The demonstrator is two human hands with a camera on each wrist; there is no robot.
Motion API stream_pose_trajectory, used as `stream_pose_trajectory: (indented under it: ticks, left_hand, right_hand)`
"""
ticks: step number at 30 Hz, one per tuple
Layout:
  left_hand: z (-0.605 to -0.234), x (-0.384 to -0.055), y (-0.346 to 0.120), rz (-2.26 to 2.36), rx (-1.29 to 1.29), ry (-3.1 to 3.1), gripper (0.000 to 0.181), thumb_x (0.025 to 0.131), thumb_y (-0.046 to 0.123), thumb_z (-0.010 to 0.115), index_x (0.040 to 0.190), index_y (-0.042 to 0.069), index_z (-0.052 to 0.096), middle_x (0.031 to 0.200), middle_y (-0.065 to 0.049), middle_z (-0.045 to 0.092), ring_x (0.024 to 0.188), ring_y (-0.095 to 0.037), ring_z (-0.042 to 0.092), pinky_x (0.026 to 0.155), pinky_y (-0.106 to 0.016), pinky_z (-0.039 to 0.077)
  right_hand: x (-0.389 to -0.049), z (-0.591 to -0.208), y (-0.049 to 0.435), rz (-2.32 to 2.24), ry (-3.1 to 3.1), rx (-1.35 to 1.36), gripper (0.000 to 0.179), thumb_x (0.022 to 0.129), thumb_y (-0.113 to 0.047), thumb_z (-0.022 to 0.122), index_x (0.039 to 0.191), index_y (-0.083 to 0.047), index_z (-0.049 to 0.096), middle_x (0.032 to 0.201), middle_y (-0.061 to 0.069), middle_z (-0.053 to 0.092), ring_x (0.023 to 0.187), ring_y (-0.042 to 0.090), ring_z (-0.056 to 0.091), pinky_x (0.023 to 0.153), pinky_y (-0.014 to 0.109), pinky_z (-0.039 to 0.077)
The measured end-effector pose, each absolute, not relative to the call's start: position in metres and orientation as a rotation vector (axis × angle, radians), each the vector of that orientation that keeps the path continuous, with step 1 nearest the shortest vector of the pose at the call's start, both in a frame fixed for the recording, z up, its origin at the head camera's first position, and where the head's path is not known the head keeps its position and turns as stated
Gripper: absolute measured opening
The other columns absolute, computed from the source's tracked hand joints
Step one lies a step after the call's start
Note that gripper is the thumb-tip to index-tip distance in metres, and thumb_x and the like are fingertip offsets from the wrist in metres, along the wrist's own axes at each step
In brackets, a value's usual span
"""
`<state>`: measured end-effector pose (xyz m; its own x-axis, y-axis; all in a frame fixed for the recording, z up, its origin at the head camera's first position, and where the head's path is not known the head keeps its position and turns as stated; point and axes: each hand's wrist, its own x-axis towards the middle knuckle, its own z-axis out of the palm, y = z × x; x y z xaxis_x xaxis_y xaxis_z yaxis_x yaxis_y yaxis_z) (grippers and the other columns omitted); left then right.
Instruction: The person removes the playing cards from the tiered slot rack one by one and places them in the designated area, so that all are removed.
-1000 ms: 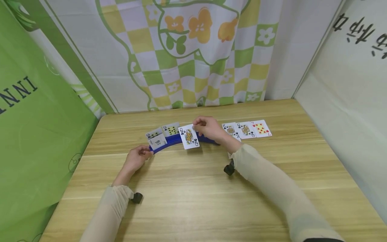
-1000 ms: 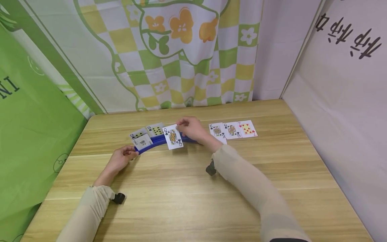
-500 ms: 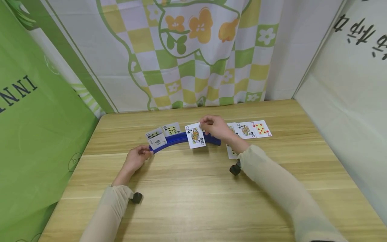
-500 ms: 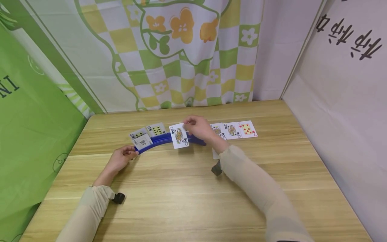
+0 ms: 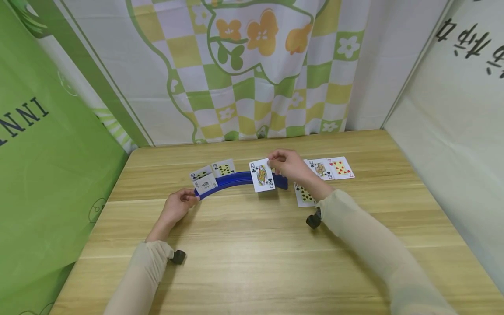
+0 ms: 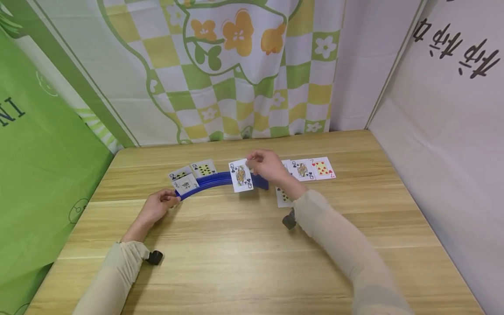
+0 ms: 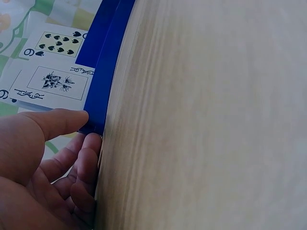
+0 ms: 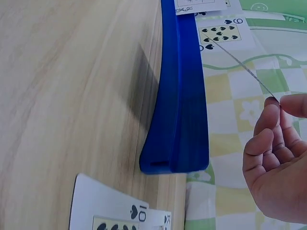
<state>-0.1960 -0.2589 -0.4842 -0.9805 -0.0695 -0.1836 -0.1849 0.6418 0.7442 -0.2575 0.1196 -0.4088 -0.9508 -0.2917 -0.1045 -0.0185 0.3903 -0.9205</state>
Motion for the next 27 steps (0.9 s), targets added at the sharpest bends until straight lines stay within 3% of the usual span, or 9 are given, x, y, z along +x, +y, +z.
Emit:
stream_pose_trajectory:
  ticks: [7, 14, 27]
  left_hand:
    - [-0.484, -0.196, -0.258, 1.249, -0.218, 2.724, 0.034, 0.094, 0.024, 0.067, 0.120, 0.002, 0.064, 0.104, -0.014, 0.065, 0.086, -0.019, 0.055, 0.065, -0.023, 0.046]
    - [-0.486, -0.197, -0.259, 1.258, -0.214, 2.721, 0.034, 0.094, 0.024, 0.067, 0.120, 0.002, 0.065, 0.104, -0.014, 0.066, 0.086, -0.018, 0.056, 0.066, -0.024, 0.046]
    - [-0.485, -0.196, -0.260, 1.254, -0.207, 2.720, 0.035, 0.094, 0.025, 0.066, 0.121, 0.004, 0.065, 0.106, -0.015, 0.066, 0.085, -0.020, 0.056, 0.066, -0.025, 0.048]
  right_hand:
    - [-0.257, -0.408, 0.132, -1.593, 2.407, -0.256, 0.022, 0.099, -0.021, 0.060, 0.116, -0.008, 0.063, 0.098, 0.009, 0.068, 0.077, 0.018, 0.060, 0.059, 0.027, 0.049]
    - [-0.258, -0.409, 0.142, -1.569, 2.430, -0.256, 0.024, 0.100, -0.023, 0.058, 0.118, -0.008, 0.062, 0.099, 0.009, 0.067, 0.080, 0.022, 0.061, 0.065, 0.026, 0.051]
    - [-0.256, -0.406, 0.159, -1.593, 2.412, -0.177, 0.022, 0.099, -0.022, 0.059, 0.116, -0.008, 0.062, 0.087, 0.004, 0.067, 0.083, 0.031, 0.061, 0.061, 0.026, 0.048]
